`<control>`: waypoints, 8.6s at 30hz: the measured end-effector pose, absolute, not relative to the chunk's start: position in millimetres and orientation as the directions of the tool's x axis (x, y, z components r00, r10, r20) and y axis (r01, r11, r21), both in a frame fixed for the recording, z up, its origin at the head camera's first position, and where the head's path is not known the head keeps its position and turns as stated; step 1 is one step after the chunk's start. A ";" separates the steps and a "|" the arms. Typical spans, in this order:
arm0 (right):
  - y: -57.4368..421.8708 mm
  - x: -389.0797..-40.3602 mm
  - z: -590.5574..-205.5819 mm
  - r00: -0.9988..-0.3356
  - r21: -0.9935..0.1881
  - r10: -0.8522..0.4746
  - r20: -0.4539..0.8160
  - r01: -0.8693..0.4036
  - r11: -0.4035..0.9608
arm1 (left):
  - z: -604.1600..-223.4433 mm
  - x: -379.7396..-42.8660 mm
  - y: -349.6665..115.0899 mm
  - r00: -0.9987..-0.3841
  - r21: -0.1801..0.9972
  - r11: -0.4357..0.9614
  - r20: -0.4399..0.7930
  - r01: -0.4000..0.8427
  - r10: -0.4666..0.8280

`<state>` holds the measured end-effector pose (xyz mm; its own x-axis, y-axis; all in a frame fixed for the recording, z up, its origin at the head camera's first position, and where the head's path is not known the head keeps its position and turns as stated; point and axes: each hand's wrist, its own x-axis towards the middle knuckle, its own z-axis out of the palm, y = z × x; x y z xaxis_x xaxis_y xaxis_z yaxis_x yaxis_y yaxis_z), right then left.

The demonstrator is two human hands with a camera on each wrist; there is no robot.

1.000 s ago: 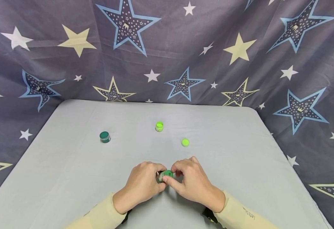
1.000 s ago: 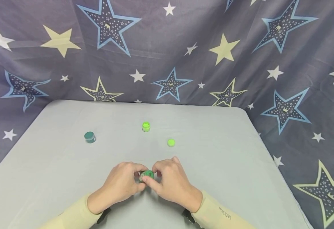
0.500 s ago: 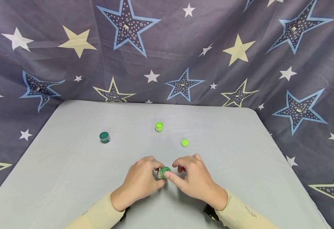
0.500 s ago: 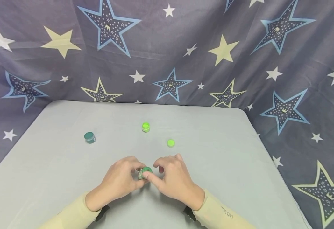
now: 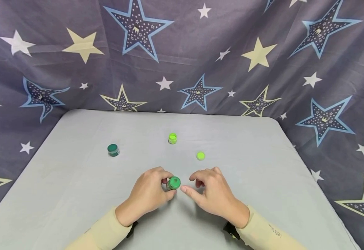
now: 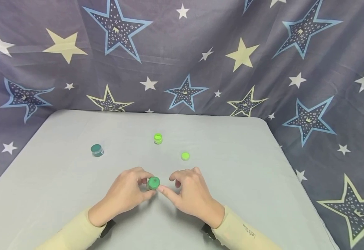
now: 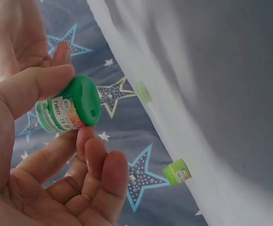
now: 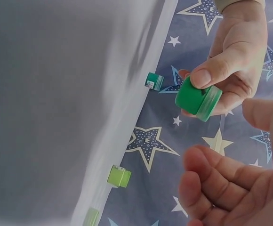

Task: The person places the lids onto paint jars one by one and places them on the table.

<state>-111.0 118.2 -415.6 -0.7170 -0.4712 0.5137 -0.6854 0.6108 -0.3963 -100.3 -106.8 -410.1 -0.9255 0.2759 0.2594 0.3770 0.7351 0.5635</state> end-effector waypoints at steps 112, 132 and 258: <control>174.6 -116.3 -431.8 -0.813 -0.191 -0.457 0.359 -0.544 0.817 | -411.7 -161.3 -201.2 -0.956 0.414 0.867 0.213 0.277 0.203; 173.4 -118.8 -431.2 -0.792 -0.182 -0.455 0.406 -0.558 0.809 | -412.5 -176.5 -159.7 -0.959 0.504 0.823 0.231 0.263 0.165; 165.7 -124.1 -426.4 -0.794 -0.202 -0.457 0.400 -0.563 0.802 | -408.8 -229.1 -101.7 -0.999 0.673 0.739 0.018 0.043 0.041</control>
